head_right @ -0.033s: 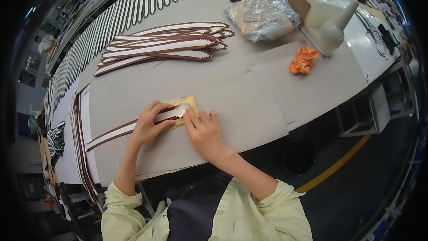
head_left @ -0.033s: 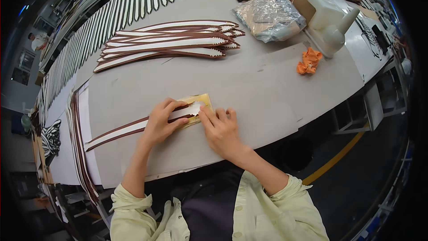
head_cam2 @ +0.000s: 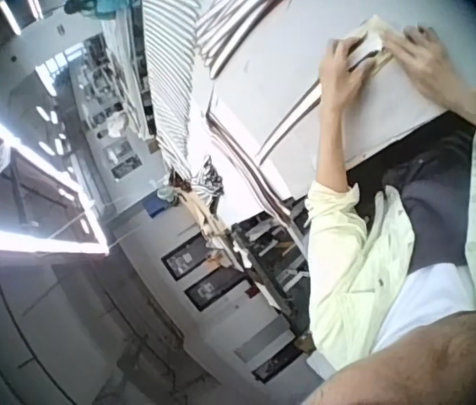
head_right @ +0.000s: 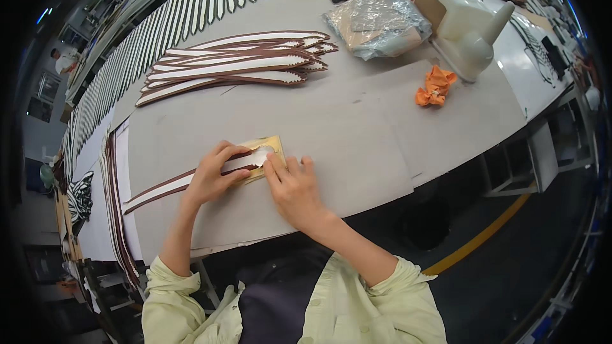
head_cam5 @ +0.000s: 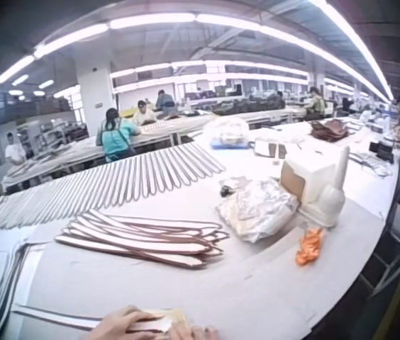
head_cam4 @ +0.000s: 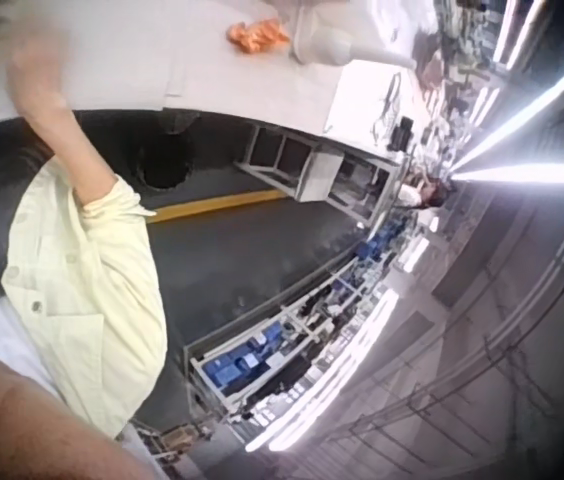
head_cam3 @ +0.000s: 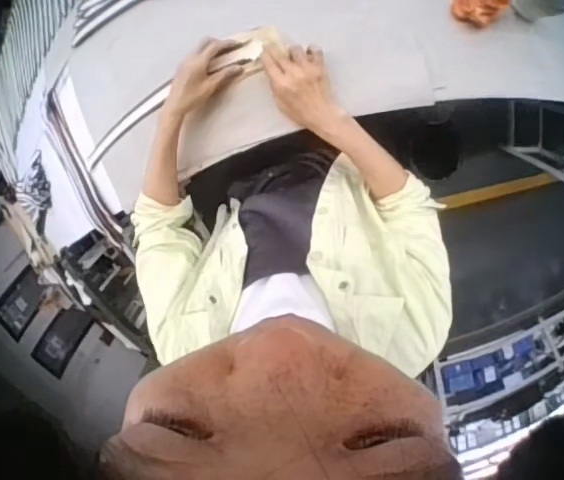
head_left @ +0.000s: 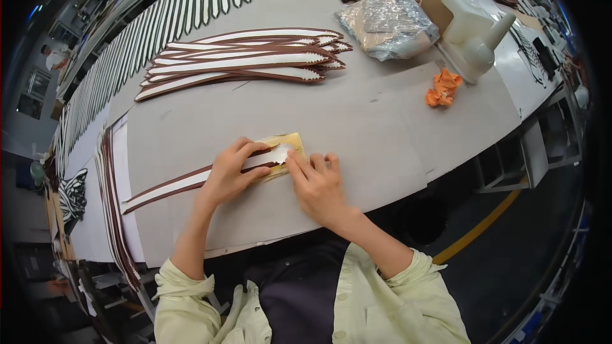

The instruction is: The person is assembling long, thin decorative strips with brown and white stripes. They use a small yellow rectangular tool to press and smooth the edges of the strips on a white workbench. The person repeatedly picks up strips, aligns them, and presses them down before stacking the finished pieces.

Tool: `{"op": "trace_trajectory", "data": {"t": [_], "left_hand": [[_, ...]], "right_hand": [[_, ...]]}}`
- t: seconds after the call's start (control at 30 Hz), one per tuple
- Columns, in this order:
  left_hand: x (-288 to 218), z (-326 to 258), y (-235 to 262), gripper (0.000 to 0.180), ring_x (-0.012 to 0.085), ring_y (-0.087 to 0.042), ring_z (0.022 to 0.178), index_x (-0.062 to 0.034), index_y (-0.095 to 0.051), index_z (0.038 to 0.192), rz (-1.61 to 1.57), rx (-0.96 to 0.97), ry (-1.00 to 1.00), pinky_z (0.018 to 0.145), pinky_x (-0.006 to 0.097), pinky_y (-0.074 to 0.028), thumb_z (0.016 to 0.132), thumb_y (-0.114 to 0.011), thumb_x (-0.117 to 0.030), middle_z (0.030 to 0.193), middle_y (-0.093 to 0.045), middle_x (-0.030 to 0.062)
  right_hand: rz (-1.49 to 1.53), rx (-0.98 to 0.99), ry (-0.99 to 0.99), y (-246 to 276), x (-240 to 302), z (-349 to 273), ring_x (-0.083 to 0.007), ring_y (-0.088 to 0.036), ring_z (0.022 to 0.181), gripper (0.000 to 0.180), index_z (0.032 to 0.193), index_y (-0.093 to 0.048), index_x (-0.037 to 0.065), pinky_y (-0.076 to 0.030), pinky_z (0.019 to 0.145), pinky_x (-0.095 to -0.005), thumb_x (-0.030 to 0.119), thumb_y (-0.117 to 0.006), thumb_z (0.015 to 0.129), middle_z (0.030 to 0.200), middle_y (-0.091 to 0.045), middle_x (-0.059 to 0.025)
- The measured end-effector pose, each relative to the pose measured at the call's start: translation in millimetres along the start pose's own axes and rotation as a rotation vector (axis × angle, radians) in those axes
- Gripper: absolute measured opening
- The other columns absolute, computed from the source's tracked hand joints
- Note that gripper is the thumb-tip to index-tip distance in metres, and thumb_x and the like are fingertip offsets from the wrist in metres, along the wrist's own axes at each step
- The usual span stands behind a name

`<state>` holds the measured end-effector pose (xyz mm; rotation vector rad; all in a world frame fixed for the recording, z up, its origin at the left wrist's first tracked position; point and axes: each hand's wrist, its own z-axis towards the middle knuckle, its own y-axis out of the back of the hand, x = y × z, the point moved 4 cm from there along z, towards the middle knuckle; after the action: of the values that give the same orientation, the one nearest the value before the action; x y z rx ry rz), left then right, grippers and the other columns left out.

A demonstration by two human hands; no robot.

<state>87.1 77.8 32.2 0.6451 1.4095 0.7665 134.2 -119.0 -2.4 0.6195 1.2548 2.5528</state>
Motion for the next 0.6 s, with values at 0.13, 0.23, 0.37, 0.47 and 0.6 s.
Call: {"op": "trace_trajectory", "data": {"t": [0.13, 0.23, 0.37, 0.47, 0.6], "left_hand": [[-3, 11, 11, 0.045, 0.0334, -0.069, 0.106, -0.0046, -0.067, 0.125, 0.076, 0.163, -0.005, 0.091, 0.039, -0.056, 0.088, -0.083, -0.024, 0.114, -0.069, 0.0136], [-1, 13, 15, 0.045, 0.0350, -0.069, 0.104, -0.0042, -0.066, 0.125, 0.091, 0.209, -0.027, 0.090, 0.040, -0.056, 0.088, -0.083, -0.022, 0.114, -0.070, 0.0153], [2, 16, 13, 0.040, 0.0369, -0.068, 0.101, -0.0062, -0.065, 0.123, 0.076, 0.197, -0.096, 0.086, 0.043, -0.056, 0.090, -0.080, -0.023, 0.114, -0.071, 0.0154], [2, 11, 12, 0.035, 0.0352, -0.070, 0.101, -0.0045, -0.069, 0.120, 0.037, 0.161, -0.068, 0.088, 0.040, -0.056, 0.088, -0.081, -0.013, 0.110, -0.072, 0.0166], [6, -4, 0, 0.034, 0.0305, -0.067, 0.102, -0.0078, -0.072, 0.121, 0.182, 0.026, -0.121, 0.085, 0.040, -0.056, 0.088, -0.078, -0.008, 0.110, -0.070, 0.0120]], "right_hand": [[0.002, -0.006, 0.008, 2, -1, 2, -0.0304, -0.059, 0.102, 0.045, 0.124, -0.065, -0.007, -0.040, 0.100, -0.0509, 0.005, -0.065, 0.080, 0.133, -0.064, -0.0160], [0.032, -0.009, 0.011, 4, -2, 3, -0.0303, -0.058, 0.102, 0.046, 0.125, -0.065, -0.008, -0.039, 0.102, -0.0510, 0.004, -0.065, 0.080, 0.132, -0.064, -0.0152], [0.034, 0.001, 0.003, 4, -2, 2, -0.0301, -0.058, 0.102, 0.047, 0.126, -0.064, -0.008, -0.039, 0.102, -0.0509, 0.003, -0.065, 0.080, 0.132, -0.064, -0.0146], [0.040, 0.002, 0.008, 5, -1, 4, -0.0299, -0.057, 0.101, 0.048, 0.126, -0.064, -0.008, -0.039, 0.102, -0.0507, 0.003, -0.065, 0.080, 0.130, -0.064, -0.0140], [0.047, -0.019, 0.018, 4, -1, 4, -0.0299, -0.057, 0.100, 0.047, 0.125, -0.064, -0.008, -0.039, 0.102, -0.0501, 0.002, -0.065, 0.079, 0.127, -0.065, -0.0131]]}}
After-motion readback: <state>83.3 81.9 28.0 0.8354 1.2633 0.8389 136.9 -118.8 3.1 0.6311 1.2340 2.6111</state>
